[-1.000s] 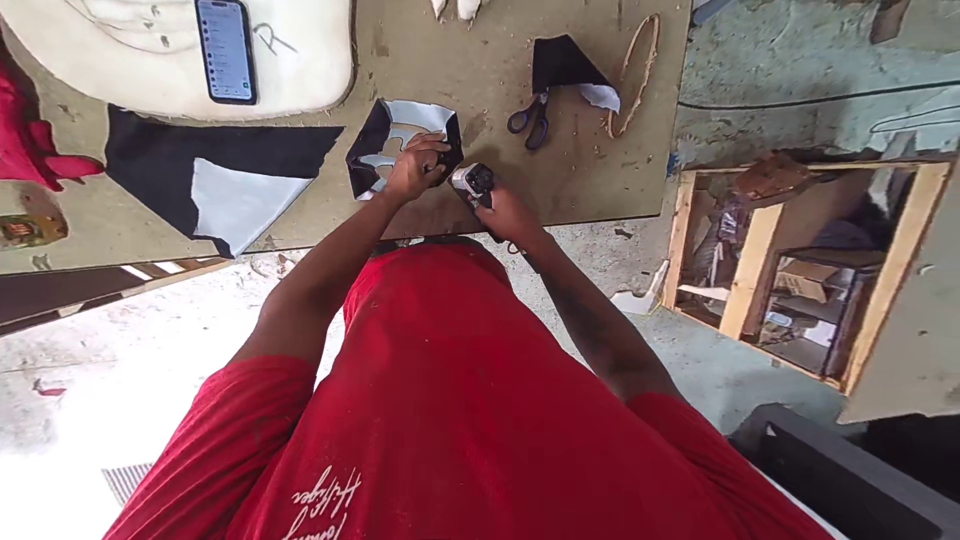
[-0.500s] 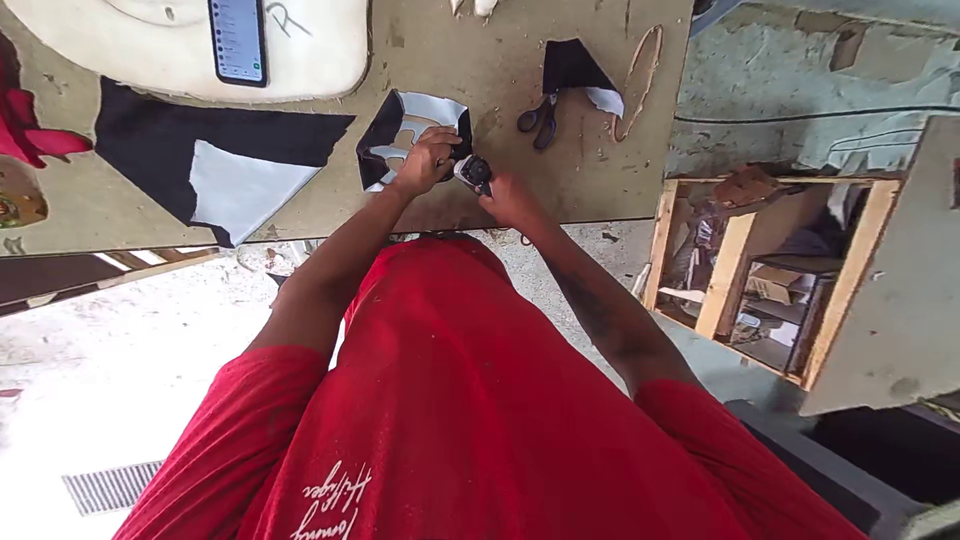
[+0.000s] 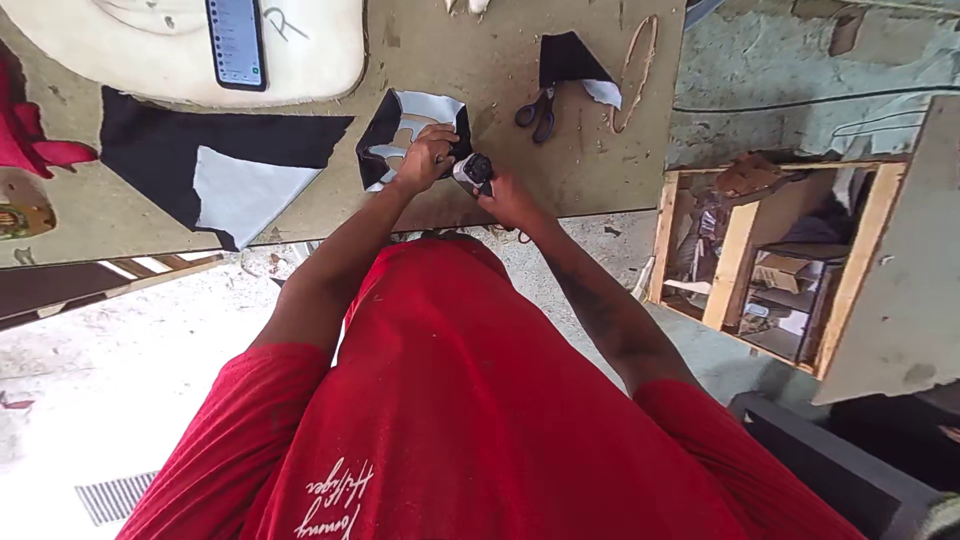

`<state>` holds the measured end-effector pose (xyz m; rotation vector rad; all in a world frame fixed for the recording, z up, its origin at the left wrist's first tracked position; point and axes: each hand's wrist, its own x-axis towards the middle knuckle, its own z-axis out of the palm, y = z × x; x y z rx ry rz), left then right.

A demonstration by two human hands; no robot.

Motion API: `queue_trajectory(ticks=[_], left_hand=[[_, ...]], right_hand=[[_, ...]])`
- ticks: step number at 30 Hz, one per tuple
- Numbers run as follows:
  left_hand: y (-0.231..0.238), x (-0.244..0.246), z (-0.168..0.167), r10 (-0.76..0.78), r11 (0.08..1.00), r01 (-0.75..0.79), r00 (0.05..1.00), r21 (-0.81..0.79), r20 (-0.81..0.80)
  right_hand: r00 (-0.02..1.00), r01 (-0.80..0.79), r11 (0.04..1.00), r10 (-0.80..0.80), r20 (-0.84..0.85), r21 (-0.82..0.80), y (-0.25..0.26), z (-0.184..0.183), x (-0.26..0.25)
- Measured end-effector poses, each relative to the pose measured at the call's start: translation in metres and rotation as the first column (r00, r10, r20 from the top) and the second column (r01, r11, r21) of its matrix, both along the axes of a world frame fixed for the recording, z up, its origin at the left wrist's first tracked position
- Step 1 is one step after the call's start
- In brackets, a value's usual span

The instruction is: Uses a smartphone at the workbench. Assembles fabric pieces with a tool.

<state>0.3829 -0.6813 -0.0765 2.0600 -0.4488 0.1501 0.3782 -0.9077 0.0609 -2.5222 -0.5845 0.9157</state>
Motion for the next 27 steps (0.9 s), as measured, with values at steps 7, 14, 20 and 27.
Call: queue_trajectory(ticks=[7,14,20,27], left_hand=[[0.004,-0.018,0.047,0.009,0.99,0.012,0.988,0.137,-0.155],[-0.032,-0.022,0.072,0.262,0.815,-0.114,0.947,0.567,-0.185],[-0.042,-0.018,0.079,0.22,0.847,-0.036,0.932,0.53,-0.289],[-0.034,-0.019,0.096,0.513,0.763,-0.078,0.678,0.642,-0.527]], right_hand=[[0.966,0.254,0.967,-0.255,-0.052,-0.026,-0.054,0.025,-0.009],[0.946,0.324,0.943,-0.325,0.007,0.073,-0.081,0.023,-0.002],[0.919,0.394,0.918,-0.392,-0.048,0.046,-0.079,0.011,-0.005],[0.918,0.395,0.918,-0.396,-0.03,-0.022,-0.078,-0.002,-0.001]])
